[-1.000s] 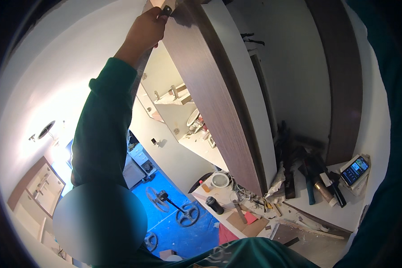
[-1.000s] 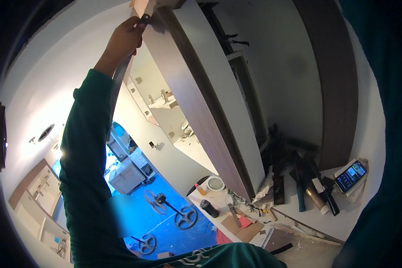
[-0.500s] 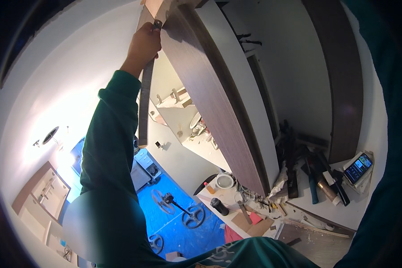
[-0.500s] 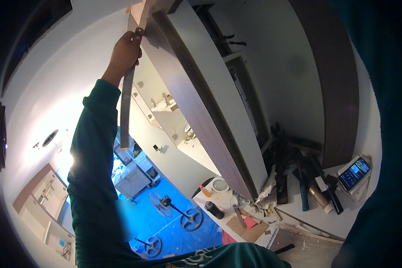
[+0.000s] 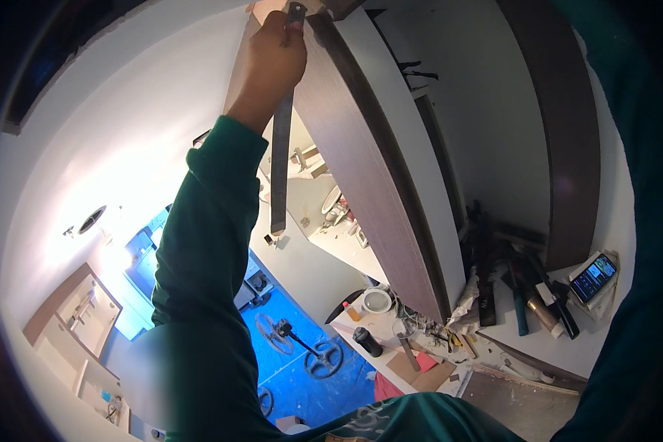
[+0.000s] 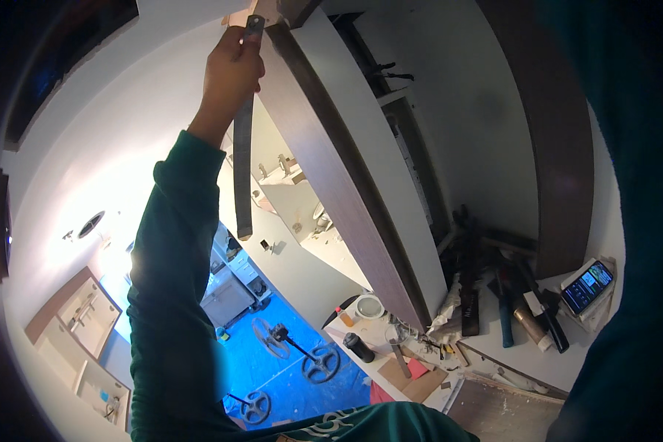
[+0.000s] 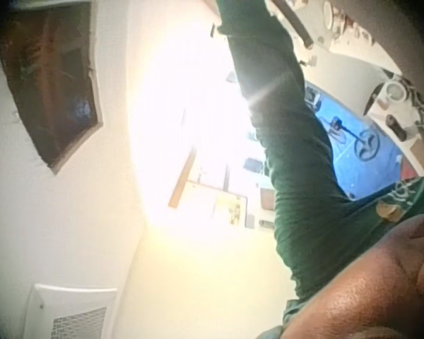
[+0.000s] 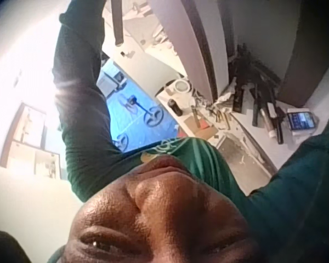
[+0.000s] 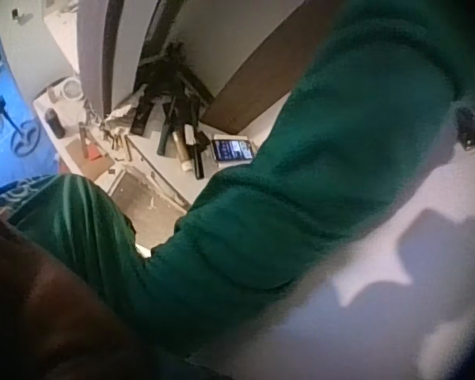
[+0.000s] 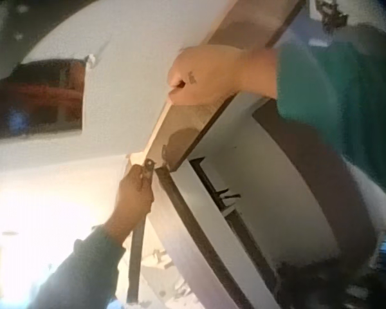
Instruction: The person aligns a wooden cabinet door to its frame, uses a metal ruler to measure and mark positions, and secures the door with a screwdriver. The person repeatedly checks alignment and tightens screws to attach the door.
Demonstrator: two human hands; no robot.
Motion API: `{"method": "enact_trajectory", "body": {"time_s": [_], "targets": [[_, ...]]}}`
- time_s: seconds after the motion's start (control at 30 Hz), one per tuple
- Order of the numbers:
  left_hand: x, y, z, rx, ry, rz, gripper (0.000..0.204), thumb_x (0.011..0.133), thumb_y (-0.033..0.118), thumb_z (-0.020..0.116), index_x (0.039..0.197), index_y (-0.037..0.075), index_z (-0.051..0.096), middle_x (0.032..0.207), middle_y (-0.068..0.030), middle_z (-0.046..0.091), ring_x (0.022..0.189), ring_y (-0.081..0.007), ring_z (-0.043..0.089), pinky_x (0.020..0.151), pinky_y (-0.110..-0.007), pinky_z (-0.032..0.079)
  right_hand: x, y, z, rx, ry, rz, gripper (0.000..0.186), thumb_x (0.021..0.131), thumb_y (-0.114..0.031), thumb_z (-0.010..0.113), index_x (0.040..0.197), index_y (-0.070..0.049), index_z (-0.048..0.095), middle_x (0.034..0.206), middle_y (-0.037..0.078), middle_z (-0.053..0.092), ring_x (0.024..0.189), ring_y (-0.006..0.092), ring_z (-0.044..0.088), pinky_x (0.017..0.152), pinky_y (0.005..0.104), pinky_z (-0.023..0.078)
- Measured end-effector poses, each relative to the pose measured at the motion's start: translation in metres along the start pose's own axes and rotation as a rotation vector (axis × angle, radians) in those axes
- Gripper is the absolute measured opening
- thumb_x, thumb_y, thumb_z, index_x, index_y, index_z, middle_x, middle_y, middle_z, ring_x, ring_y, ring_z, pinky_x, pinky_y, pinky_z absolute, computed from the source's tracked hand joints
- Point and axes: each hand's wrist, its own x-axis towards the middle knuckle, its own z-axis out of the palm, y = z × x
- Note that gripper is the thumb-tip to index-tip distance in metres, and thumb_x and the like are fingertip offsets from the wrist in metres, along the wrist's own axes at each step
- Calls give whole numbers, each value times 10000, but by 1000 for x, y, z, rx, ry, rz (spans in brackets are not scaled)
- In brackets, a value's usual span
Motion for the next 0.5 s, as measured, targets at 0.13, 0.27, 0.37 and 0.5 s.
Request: {"method": "enact_trajectory", "body": {"time_s": [0.13, 0.27, 0.37, 0.5], "targets": [[1, -6, 1, -43, 97, 11, 268, 1038, 259, 530, 1123, 14, 596, 645, -66, 631, 493, -163, 605, 501, -316, 503, -3, 0, 0, -36, 9, 27, 394, 894, -297, 637, 736, 61, 589, 726, 279, 574, 594, 398, 525, 606, 495, 427], [12, -35, -1, 84, 86, 20, 247, 1034, 260, 533, 1119, 39, 600, 665, -82, 642, 503, -177, 612, 517, -330, 512, -1, -1, 1, -82, 6, 44, 409, 896, -314, 643, 732, 57, 587, 728, 282, 573, 633, 409, 557, 630, 500, 438], [13, -34, 3, 183, 107, 80, 232, 1033, 257, 532, 1131, 58, 598, 729, -139, 675, 586, -273, 669, 578, -393, 533, 1, 3, 2, -111, 41, 25, 408, 898, -316, 645, 735, 54, 592, 739, 283, 580, 669, 415, 577, 652, 505, 445], [-9, 0, 18, 302, 108, 238, 225, 1033, 255, 535, 1148, 69, 591, 836, -207, 696, 756, -400, 702, 675, -470, 539, -2, 4, 12, -93, 92, -40, 410, 901, -315, 646, 738, 57, 592, 751, 282, 583, 679, 412, 581, 662, 507, 447]]}}
